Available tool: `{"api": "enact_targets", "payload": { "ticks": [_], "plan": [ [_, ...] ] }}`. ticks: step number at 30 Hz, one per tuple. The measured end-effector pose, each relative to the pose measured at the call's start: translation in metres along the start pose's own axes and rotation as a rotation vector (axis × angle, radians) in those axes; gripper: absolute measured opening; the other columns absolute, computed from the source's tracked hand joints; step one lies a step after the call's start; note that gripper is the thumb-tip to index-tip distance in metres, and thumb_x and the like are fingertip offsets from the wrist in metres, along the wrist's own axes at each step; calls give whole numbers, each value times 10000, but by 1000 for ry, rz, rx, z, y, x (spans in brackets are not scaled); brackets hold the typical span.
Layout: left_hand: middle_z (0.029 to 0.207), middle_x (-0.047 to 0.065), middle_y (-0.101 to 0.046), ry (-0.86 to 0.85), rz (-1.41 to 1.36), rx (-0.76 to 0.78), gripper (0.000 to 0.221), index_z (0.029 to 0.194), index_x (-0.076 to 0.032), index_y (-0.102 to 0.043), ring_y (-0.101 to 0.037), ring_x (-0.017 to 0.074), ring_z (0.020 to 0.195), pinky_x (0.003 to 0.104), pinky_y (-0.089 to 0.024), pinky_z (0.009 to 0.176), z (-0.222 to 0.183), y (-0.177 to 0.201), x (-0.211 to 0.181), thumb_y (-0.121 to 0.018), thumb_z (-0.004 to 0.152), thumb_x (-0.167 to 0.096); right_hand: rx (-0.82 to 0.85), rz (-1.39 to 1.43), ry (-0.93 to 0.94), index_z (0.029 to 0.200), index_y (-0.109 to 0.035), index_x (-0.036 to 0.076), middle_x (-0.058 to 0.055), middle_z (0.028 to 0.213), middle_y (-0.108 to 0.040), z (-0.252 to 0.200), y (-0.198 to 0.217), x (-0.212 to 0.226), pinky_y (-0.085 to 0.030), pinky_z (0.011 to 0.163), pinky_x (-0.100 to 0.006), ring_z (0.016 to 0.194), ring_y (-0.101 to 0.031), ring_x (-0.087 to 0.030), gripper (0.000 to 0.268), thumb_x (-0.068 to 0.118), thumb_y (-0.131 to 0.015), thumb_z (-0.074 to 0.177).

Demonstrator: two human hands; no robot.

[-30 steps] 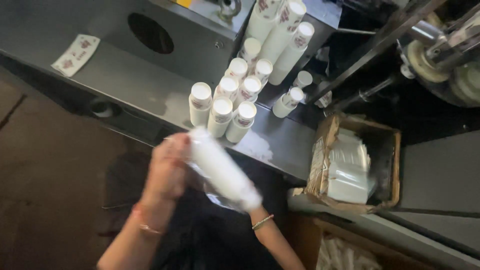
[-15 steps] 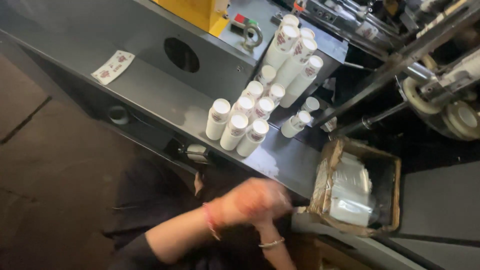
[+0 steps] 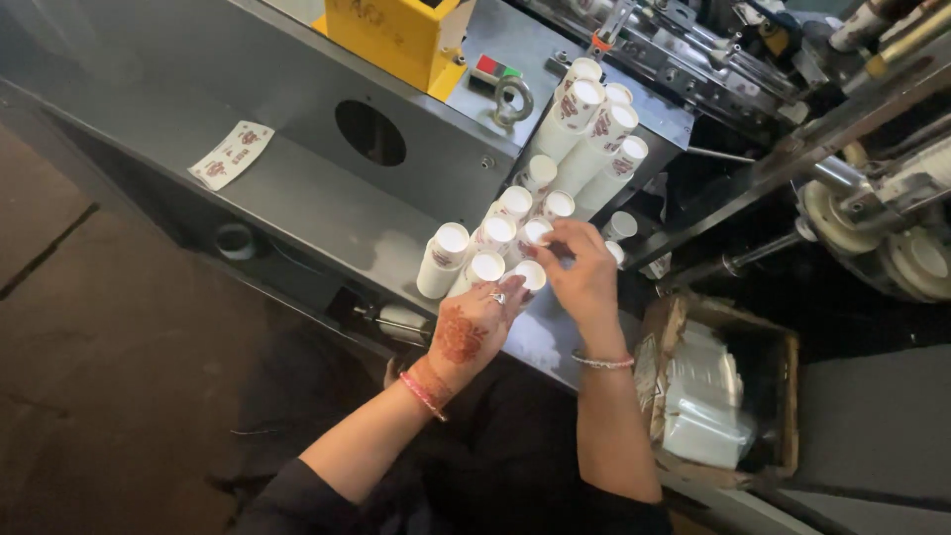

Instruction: The recorder is packaging manufactured paper cups into plastic sleeves and organizing them for shipment.

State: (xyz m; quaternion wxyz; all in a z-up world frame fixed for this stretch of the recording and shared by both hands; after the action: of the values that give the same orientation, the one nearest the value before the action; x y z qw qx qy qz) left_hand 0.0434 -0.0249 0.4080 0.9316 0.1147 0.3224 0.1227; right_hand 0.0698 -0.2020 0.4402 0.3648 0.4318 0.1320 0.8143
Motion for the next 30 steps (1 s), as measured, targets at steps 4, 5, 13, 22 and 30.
{"api": "enact_targets", "payload": {
  "ticks": [4, 5, 13, 22, 30],
  "plan": [
    [826, 132, -726, 86, 49, 35, 129, 1012, -28, -726, -705, 303, 733, 397, -550, 635, 1, -5, -3, -738, 938, -134, 38, 84, -9, 991, -681, 11, -111, 1159, -703, 3, 0, -8, -605, 817, -311, 983, -726, -191, 208, 31, -811, 831],
    [854, 124, -723, 52, 23, 29, 111, 994, -39, -702, -705, 305, 762, 395, -552, 658, 1, -6, -4, -733, 937, -130, 42, 14, 20, 974, -677, 13, -111, 1134, -710, 3, 7, -4, -594, 839, -331, 992, -723, -221, 212, 42, -828, 828],
    [803, 111, -690, 44, 1, 58, 102, 920, -60, -643, -694, 301, 737, 413, -529, 637, -8, -23, -13, -739, 921, -94, 68, -214, 79, 962, -679, 23, -145, 1130, -705, -47, 55, 23, -570, 900, -387, 1070, -699, -316, 240, 102, -849, 812],
    [894, 118, -733, 27, -70, -65, 84, 938, -30, -706, -733, 287, 823, 379, -579, 728, -7, 15, -13, -765, 880, -42, 90, -58, -22, 1017, -659, 38, -119, 1174, -693, -66, 56, 38, -580, 892, -341, 1045, -703, -260, 269, 44, -830, 810],
    [839, 151, -689, 195, 51, 222, 14, 839, -51, -692, -682, 352, 836, 441, -552, 746, -55, 8, 55, -701, 835, -60, 103, -54, 1, 1035, -658, 31, -130, 1180, -699, -67, 54, 43, -588, 886, -339, 1045, -711, -256, 275, -5, -809, 808]
  ]
}}
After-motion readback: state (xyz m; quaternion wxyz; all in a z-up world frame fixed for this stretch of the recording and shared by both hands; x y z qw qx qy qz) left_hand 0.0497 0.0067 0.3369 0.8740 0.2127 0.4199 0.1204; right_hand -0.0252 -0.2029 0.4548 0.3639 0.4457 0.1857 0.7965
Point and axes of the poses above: each hand's wrist, its own z-axis towards the middle knuckle, its own y-axis out of the back of the hand, x = y × z, the point moved 1 cm from there along z, towards the middle knuckle
